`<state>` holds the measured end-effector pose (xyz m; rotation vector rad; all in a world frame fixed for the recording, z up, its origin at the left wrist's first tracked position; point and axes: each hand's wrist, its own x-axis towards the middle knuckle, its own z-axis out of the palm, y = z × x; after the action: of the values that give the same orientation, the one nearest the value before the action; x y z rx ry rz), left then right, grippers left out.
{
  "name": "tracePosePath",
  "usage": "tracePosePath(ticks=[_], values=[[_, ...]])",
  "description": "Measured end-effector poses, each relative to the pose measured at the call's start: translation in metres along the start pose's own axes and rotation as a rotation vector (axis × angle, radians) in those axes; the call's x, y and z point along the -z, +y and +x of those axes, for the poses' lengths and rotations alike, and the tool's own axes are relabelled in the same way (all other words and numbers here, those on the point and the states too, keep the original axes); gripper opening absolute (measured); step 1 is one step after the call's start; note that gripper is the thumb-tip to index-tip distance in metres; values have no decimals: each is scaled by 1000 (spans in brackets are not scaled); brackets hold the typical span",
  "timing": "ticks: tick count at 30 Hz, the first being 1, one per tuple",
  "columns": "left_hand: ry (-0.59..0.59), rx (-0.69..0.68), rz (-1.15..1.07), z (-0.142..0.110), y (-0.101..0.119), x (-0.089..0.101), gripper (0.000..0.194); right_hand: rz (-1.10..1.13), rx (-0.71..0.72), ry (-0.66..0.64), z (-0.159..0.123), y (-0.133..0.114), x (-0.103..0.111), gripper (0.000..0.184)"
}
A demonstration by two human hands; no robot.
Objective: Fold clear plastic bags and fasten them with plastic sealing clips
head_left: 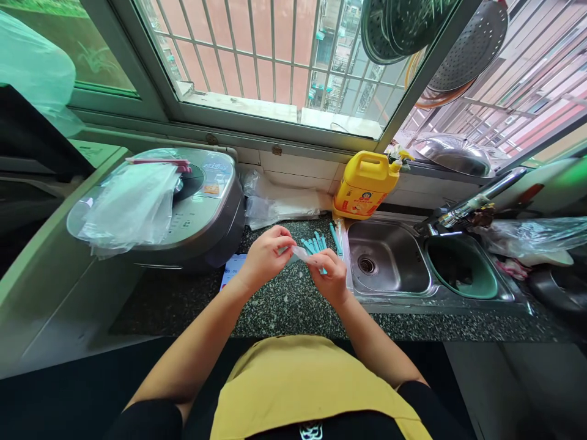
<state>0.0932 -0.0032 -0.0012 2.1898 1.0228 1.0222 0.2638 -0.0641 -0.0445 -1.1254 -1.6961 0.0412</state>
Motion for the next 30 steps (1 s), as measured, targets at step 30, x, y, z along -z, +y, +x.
tracePosePath(ticks=[30], values=[[190, 97, 12, -7, 13, -1, 18, -103, 38, 158, -3, -15, -7, 24]])
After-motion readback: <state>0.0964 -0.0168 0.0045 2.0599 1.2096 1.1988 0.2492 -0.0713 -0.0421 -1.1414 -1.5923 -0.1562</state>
